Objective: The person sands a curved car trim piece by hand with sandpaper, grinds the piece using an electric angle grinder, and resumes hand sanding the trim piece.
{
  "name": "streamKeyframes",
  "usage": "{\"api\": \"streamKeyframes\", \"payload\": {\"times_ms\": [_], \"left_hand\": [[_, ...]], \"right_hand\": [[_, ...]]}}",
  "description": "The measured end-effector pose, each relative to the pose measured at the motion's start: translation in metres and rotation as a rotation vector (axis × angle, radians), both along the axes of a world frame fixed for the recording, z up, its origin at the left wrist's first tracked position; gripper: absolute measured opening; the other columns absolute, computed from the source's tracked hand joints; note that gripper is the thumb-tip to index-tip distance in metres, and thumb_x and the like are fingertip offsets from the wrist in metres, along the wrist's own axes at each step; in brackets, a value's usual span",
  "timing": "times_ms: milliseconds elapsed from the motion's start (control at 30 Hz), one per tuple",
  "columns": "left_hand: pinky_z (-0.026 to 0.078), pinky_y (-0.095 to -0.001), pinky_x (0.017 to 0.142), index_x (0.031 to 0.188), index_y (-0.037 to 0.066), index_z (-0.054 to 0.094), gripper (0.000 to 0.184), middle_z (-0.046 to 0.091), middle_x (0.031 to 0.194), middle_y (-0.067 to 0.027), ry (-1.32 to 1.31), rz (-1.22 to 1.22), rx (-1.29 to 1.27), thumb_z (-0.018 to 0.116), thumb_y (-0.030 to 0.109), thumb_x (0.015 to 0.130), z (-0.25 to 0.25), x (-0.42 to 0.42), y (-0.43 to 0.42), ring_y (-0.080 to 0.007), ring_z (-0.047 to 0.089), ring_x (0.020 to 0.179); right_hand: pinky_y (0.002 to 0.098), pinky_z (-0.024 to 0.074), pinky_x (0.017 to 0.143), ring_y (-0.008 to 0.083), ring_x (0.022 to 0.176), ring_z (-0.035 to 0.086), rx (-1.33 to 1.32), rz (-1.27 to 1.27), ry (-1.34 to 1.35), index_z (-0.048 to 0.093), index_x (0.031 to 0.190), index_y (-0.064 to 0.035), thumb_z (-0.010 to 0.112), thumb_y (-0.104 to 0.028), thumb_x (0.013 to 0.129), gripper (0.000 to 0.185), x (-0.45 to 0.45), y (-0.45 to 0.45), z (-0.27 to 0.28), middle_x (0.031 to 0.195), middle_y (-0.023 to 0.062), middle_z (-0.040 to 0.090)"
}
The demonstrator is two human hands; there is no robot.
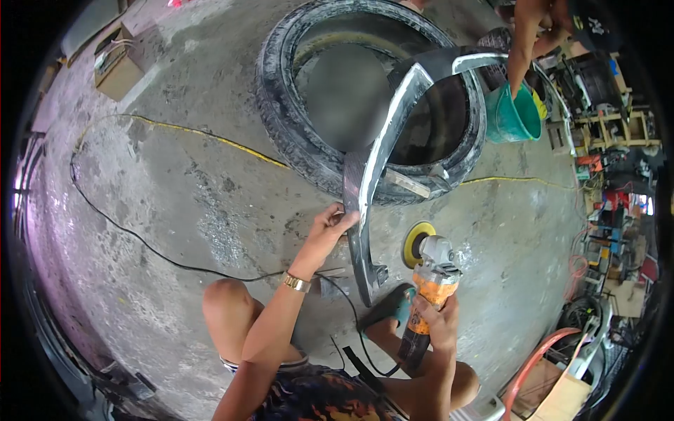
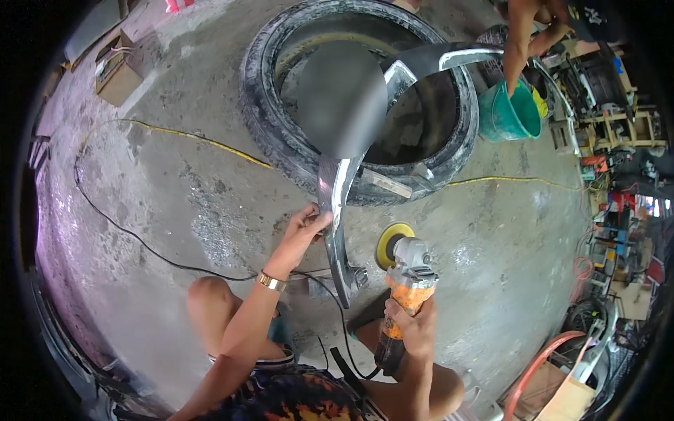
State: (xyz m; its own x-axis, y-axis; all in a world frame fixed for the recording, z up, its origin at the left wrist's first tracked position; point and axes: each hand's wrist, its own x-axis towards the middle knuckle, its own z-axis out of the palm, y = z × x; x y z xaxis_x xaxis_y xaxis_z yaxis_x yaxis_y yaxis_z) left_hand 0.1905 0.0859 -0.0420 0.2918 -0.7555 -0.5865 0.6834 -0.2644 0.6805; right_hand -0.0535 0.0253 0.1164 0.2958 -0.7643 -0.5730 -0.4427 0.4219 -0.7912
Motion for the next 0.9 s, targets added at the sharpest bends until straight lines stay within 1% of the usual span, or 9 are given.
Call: {"api": "streamKeyframes", "payload": {"times_ms": [200, 333, 433, 500, 600, 633, 733, 767, 900], "left_hand": [[0.047, -0.0228, 0.066, 0.112, 0.002, 0.064, 0.039, 0.067, 0.090, 0.0011, 0.119, 0.115, 0.039, 0.070, 0.037, 0.096, 0.004, 0.002, -0.007, -0.0039, 0.057, 0.076], [0.050, -0.0229, 0.070, 0.120, 0.000, 0.060, 0.047, 0.067, 0.097, -0.0011, -0.038, -0.015, -0.121, 0.069, 0.040, 0.096, -0.015, 0.003, 0.001, -0.0059, 0.061, 0.084], [0.054, -0.0279, 0.080, 0.138, 0.003, 0.049, 0.056, 0.065, 0.116, -0.0040, -0.223, -0.090, -0.252, 0.066, 0.039, 0.098, -0.011, 0.006, 0.001, -0.0101, 0.062, 0.098], [0.054, -0.0318, 0.087, 0.150, 0.004, 0.038, 0.066, 0.060, 0.126, -0.0072, 0.055, -0.105, -0.034, 0.067, 0.033, 0.098, 0.003, 0.013, 0.002, -0.0144, 0.060, 0.110], [0.053, -0.0340, 0.091, 0.157, 0.007, 0.026, 0.076, 0.059, 0.131, -0.0087, 0.084, -0.048, -0.052, 0.067, 0.032, 0.098, 0.004, 0.007, 0.008, -0.0169, 0.058, 0.116], [0.050, -0.0380, 0.098, 0.162, 0.010, 0.008, 0.098, 0.051, 0.142, -0.0105, 0.149, -0.067, -0.158, 0.074, 0.026, 0.092, 0.007, 0.007, 0.012, -0.0203, 0.052, 0.126], [0.042, -0.0420, 0.108, 0.161, 0.013, -0.011, 0.121, 0.040, 0.151, -0.0127, -0.016, -0.103, -0.320, 0.082, 0.018, 0.084, 0.020, -0.007, 0.019, -0.0228, 0.043, 0.136], [0.031, -0.0439, 0.118, 0.159, 0.014, -0.020, 0.135, 0.025, 0.160, -0.0151, 0.046, -0.123, -0.277, 0.086, 0.008, 0.076, 0.024, -0.009, 0.019, -0.0240, 0.031, 0.144], [0.035, -0.0382, 0.116, 0.157, 0.014, -0.023, 0.141, 0.017, 0.163, -0.0195, -0.225, -0.126, -0.340, 0.090, 0.013, 0.074, 0.015, -0.028, 0.012, -0.0259, 0.029, 0.146]], "right_hand": [[0.0278, 0.0539, 0.067, 0.0125, 0.075, 0.064, 0.070, -0.051, -0.042, 0.056, 0.126, 0.0005, 0.073, -0.007, 0.084, 0.046, 0.001, 0.002, 0.000, 0.097, 0.0063, 0.066], [0.0276, 0.0535, 0.068, 0.0129, 0.076, 0.064, 0.036, -0.022, 0.003, 0.056, 0.126, 0.0002, 0.074, -0.009, 0.084, 0.047, 0.010, -0.002, -0.002, 0.096, 0.0055, 0.065], [0.0286, 0.0531, 0.068, 0.0132, 0.076, 0.064, 0.001, -0.029, 0.014, 0.056, 0.126, 0.0005, 0.074, -0.009, 0.084, 0.047, 0.021, -0.002, -0.006, 0.095, 0.0048, 0.065], [0.0284, 0.0524, 0.069, 0.0122, 0.076, 0.063, 0.006, -0.023, -0.011, 0.055, 0.125, 0.0006, 0.075, -0.008, 0.084, 0.047, 0.027, -0.001, -0.008, 0.096, 0.0046, 0.064], [0.0275, 0.0519, 0.070, 0.0110, 0.079, 0.061, -0.032, 0.031, 0.019, 0.054, 0.124, 0.0007, 0.075, -0.007, 0.083, 0.047, 0.037, 0.000, -0.014, 0.098, 0.0049, 0.064], [0.0272, 0.0515, 0.072, 0.0106, 0.083, 0.059, -0.073, 0.037, 0.019, 0.052, 0.124, 0.0010, 0.076, -0.004, 0.083, 0.048, 0.037, 0.001, -0.021, 0.101, 0.0053, 0.063], [0.0287, 0.0515, 0.074, 0.0113, 0.086, 0.059, -0.091, 0.026, -0.032, 0.050, 0.125, 0.0011, 0.077, -0.003, 0.083, 0.050, 0.055, 0.004, -0.022, 0.102, 0.0054, 0.063], [0.0296, 0.0517, 0.076, 0.0125, 0.087, 0.060, -0.121, 0.047, -0.017, 0.049, 0.126, 0.0010, 0.078, -0.003, 0.082, 0.052, 0.055, 0.005, -0.025, 0.104, 0.0069, 0.063], [0.0297, 0.0520, 0.078, 0.0129, 0.090, 0.061, -0.163, 0.072, 0.001, 0.048, 0.126, 0.0014, 0.079, -0.005, 0.082, 0.054, 0.054, 0.006, -0.034, 0.106, 0.0087, 0.065]]}}
